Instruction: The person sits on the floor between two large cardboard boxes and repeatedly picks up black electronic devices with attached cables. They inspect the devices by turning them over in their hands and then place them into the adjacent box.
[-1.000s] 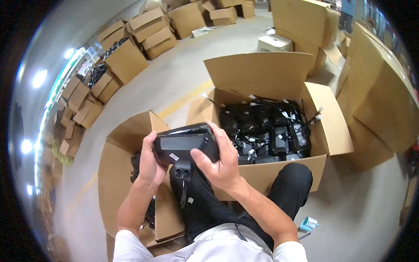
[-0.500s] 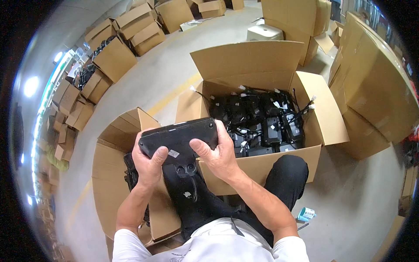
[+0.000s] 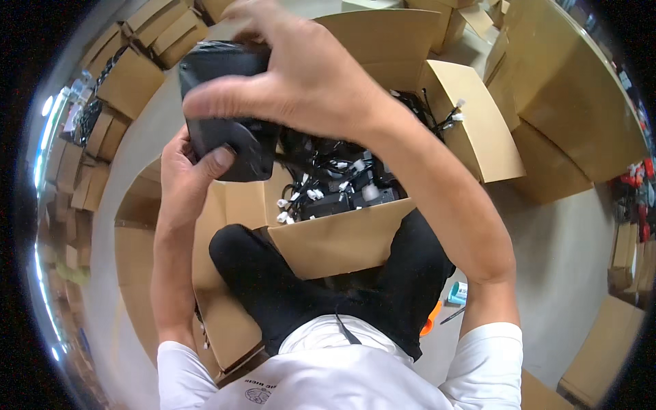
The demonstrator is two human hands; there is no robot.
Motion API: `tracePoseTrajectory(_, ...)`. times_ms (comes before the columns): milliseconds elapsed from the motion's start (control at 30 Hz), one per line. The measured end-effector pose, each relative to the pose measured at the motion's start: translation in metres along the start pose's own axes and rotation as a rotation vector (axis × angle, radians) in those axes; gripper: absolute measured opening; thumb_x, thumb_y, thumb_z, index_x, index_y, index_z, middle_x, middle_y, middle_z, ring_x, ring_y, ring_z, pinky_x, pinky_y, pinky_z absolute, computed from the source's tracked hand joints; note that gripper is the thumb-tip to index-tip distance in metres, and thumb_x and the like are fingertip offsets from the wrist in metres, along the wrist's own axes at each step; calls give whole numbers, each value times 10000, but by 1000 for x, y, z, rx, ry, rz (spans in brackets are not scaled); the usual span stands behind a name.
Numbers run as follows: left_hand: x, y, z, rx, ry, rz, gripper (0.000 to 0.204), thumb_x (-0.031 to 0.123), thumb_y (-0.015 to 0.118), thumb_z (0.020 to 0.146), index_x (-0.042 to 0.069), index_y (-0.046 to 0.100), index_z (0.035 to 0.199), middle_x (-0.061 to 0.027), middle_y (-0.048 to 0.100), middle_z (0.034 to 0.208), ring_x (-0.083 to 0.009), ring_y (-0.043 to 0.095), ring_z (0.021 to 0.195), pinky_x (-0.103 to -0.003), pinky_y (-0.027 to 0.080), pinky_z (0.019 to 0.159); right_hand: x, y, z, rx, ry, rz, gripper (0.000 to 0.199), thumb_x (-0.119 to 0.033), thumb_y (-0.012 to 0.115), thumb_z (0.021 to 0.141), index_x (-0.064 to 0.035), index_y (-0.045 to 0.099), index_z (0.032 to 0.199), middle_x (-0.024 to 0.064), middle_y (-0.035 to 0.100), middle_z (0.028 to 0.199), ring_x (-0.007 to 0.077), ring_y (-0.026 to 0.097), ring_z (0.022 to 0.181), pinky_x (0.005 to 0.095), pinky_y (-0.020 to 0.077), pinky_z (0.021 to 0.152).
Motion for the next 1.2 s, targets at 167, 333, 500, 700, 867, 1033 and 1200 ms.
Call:
tracePoseTrajectory(167,-79,21,37,238,-188,-481,557,391,730,964,-39,591,1288,-102,706,1172,-215,688,1068,-364,542,987,110,4,-71,-516,486,386,910,-351,843,830,67,382,1494,143,651,1149,186,639,1090,348,536,929)
tracePoseTrajectory(333,-230,83,44,63,-764,-498,494,384,758,947,-6,609,1210,-107,707,1121,-215,686,1023,-386,551,934,233,-23,-170,-632,753,-336,389,-130,752,787,-1,713,1151,137,704,768,270,714,746,410,561,714)
tracePoseTrajectory(500,-364,152,17,50,-1069,-410,389,380,738,967,66,606,1155,-59,704,1044,-184,654,931,-374,512,803,276,2,-215,-798,461,-824,102,-61,690,775,-59,721,872,165,737,858,365,734,860,477,580,760)
tracePoseTrajectory(700,-421,192,17,92,-1080,-475,419,316,682,1013,39,538,1293,-88,663,1193,-217,653,1053,-418,533,930,313,-5,-265,-854,451,-871,52,-90,669,821,-82,715,844,118,739,857,319,739,870,440,574,770)
tracePoseTrajectory(867,-420,199,12,152,-1012,-680,407,308,631,1038,33,529,1321,-81,643,1250,-219,639,1120,-429,503,1064,313,-13,-260,-823,455,-852,109,-81,657,834,-83,698,935,107,718,941,296,711,971,416,541,826)
tracePoseTrajectory(1033,-412,190,4,210,-1034,-672,382,310,622,1043,28,546,1291,-78,660,1214,-224,653,1092,-432,519,1032,306,-4,-257,-774,390,-852,83,-110,681,834,-106,745,887,112,750,937,294,732,952,409,558,818)
tracePoseTrajectory(1200,-419,168,10,149,-884,-397,371,291,594,1066,22,526,1313,-75,646,1203,-188,616,1089,-382,503,989,302,10,-253,-817,398,-821,100,-110,668,849,-103,748,908,108,751,942,291,732,957,419,552,831)
Point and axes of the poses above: each hand's wrist, its own z-axis towards the middle knuckle, its own y-axis out of the palm, x = y × z, the point moved 5 cm from there along z, towards the middle knuckle
